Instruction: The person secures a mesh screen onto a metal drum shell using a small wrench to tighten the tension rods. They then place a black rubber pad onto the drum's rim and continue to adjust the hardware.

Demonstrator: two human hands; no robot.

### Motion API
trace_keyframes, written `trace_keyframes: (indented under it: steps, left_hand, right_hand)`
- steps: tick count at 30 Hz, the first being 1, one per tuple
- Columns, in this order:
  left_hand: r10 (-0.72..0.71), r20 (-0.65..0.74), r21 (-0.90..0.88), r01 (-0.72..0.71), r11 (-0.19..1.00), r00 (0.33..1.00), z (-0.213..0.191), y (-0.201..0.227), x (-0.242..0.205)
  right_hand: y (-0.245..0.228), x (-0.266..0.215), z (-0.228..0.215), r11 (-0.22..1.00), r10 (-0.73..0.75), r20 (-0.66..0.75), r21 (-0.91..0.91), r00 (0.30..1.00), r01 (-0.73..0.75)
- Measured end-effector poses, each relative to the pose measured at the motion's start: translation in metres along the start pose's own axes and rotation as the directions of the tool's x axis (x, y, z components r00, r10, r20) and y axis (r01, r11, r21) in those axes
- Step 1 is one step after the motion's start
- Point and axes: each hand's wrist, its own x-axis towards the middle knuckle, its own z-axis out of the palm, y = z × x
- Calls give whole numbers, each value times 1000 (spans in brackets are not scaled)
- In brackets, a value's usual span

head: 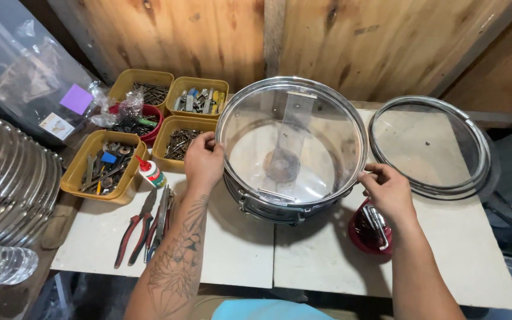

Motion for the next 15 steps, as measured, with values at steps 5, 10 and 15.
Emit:
trace_keyframes:
  steps: [5,10,15]
  left_hand:
    - [-55,-8,-77,54,996,998,-16,4,-32]
    - [-114,49,-39,116,993,992,-22,-32,-48]
    - [-291,296,94,275,957,910,-68,21,-113]
  right_hand:
    - [-6,-24,4,996,-58,25,72,998,56]
    - [0,-36,9,992,-83,36,94,996,80]
    - [-1,-66,22,980,77,-7,-185,997,-77]
